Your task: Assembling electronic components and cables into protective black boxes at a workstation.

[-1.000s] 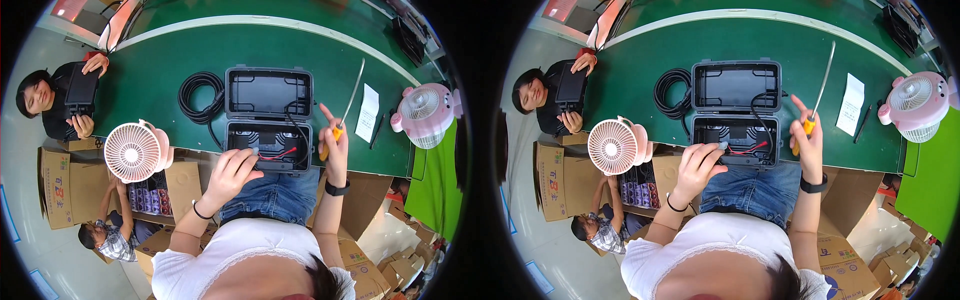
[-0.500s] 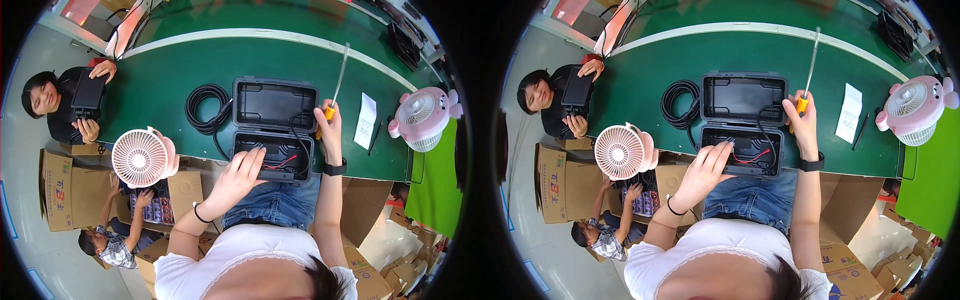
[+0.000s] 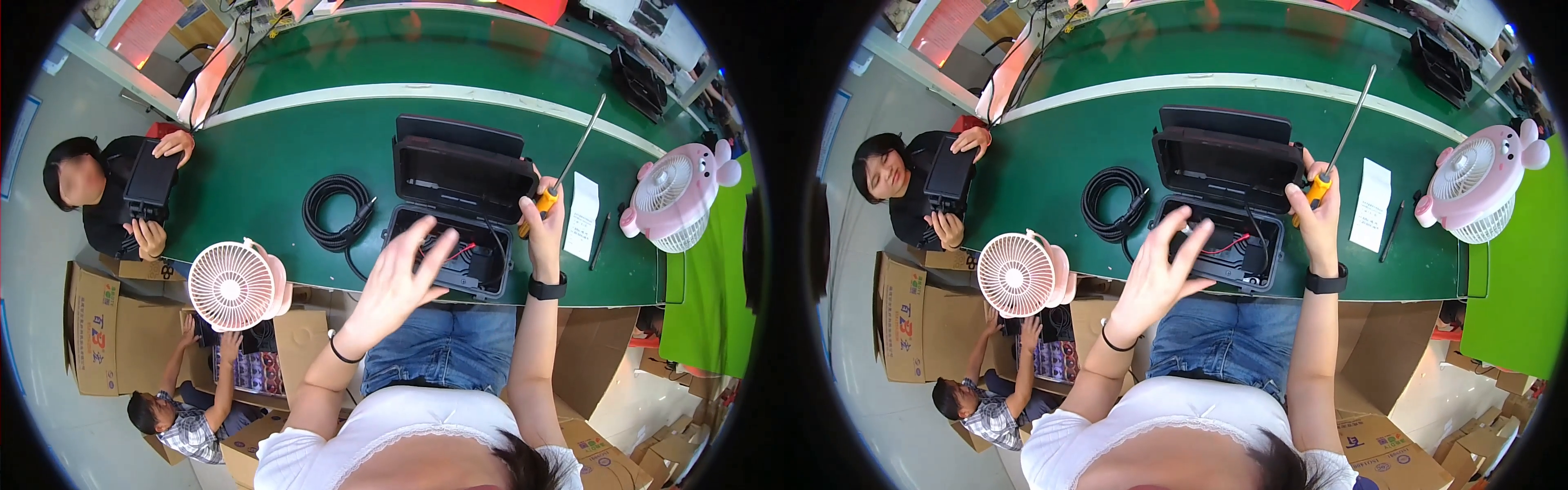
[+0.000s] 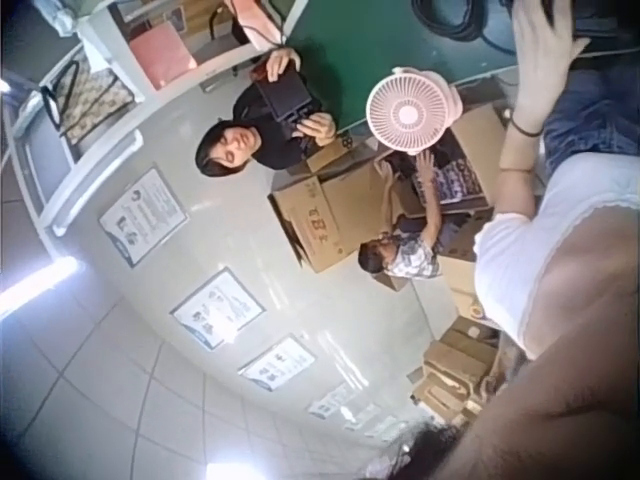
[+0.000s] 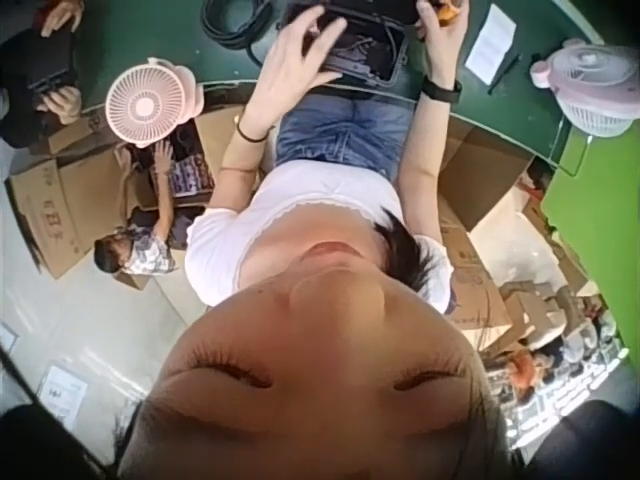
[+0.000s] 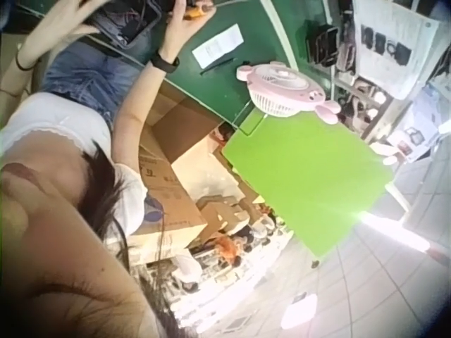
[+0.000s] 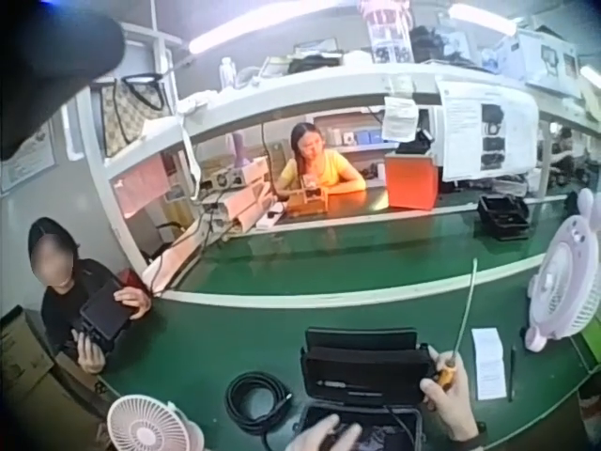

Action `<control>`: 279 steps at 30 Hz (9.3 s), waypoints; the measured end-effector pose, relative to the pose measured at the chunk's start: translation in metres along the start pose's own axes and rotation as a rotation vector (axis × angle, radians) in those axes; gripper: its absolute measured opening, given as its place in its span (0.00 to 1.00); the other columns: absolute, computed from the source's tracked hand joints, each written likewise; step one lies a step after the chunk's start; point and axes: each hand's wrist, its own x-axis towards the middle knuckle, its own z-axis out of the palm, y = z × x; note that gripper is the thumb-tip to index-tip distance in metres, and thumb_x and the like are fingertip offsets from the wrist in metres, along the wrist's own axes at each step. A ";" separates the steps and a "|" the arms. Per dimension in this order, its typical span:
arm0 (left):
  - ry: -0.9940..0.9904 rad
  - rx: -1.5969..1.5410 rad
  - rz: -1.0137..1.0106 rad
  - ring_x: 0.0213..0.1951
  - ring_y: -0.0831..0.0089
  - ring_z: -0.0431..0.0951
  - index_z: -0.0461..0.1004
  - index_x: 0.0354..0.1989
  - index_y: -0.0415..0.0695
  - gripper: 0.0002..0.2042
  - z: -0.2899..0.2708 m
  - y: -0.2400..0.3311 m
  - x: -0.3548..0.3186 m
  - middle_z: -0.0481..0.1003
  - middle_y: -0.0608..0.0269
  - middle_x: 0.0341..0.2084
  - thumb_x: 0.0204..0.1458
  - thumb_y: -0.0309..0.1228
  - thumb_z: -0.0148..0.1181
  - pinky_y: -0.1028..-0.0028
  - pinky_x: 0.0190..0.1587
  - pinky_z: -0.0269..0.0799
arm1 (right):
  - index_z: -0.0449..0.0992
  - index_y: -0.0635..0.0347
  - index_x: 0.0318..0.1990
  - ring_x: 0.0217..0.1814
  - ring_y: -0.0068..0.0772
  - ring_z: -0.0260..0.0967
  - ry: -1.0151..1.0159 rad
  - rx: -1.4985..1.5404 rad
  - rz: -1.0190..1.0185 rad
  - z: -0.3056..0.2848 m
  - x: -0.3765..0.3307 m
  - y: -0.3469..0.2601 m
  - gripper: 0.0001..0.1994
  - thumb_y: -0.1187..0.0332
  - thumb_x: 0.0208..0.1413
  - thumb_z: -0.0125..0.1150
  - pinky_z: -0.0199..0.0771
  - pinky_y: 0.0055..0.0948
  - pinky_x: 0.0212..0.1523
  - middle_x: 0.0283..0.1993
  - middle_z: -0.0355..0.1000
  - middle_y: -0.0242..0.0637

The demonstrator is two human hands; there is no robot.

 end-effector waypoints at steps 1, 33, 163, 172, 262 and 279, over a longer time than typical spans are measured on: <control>-0.007 -0.007 0.084 0.56 0.56 0.69 0.61 0.67 0.51 0.45 -0.001 0.004 0.000 0.58 0.51 0.63 0.33 0.33 0.75 0.60 0.56 0.69 | 0.61 0.52 0.44 0.29 0.09 0.62 -0.003 0.013 -0.002 0.001 0.000 -0.001 0.16 0.72 0.54 0.63 0.66 0.11 0.27 0.68 0.61 0.51; 0.225 0.304 0.275 0.52 0.73 0.74 0.76 0.50 0.50 0.22 0.051 -0.003 0.027 0.77 0.71 0.46 0.43 0.38 0.68 0.73 0.48 0.71 | 0.63 0.54 0.41 0.36 0.12 0.64 -0.062 0.026 0.048 0.053 0.041 -0.029 0.16 0.57 0.60 0.62 0.66 0.11 0.25 0.66 0.64 0.42; 0.481 -0.304 -0.259 0.66 0.48 0.58 0.67 0.51 0.46 0.29 0.011 -0.060 -0.008 0.53 0.50 0.64 0.38 0.26 0.76 0.55 0.64 0.62 | 0.58 0.51 0.35 0.71 0.35 0.56 -0.329 -0.142 -0.058 0.025 0.005 -0.017 0.23 0.67 0.46 0.74 0.57 0.29 0.63 0.68 0.63 0.51; 0.662 -0.512 -0.187 0.68 0.50 0.55 0.60 0.44 0.45 0.24 0.046 -0.057 -0.010 0.49 0.45 0.66 0.44 0.21 0.71 0.51 0.70 0.50 | 0.59 0.54 0.35 0.59 0.39 0.69 0.086 -0.180 -0.155 0.039 -0.022 -0.010 0.20 0.74 0.49 0.72 0.64 0.34 0.61 0.59 0.71 0.52; 0.556 -1.148 -0.594 0.64 0.65 0.58 0.55 0.68 0.43 0.29 0.035 -0.097 0.066 0.58 0.56 0.63 0.58 0.30 0.55 0.70 0.67 0.51 | 0.77 0.54 0.55 0.54 0.28 0.70 -0.077 -0.058 0.130 0.065 0.033 0.007 0.21 0.62 0.54 0.67 0.67 0.26 0.58 0.53 0.74 0.37; 0.581 -0.539 -0.435 0.67 0.55 0.56 0.47 0.71 0.47 0.36 0.049 -0.101 0.046 0.53 0.43 0.65 0.56 0.28 0.60 0.61 0.68 0.51 | 0.64 0.58 0.64 0.50 0.21 0.70 0.027 -0.073 0.114 0.046 0.021 0.015 0.27 0.60 0.60 0.62 0.72 0.18 0.41 0.61 0.69 0.38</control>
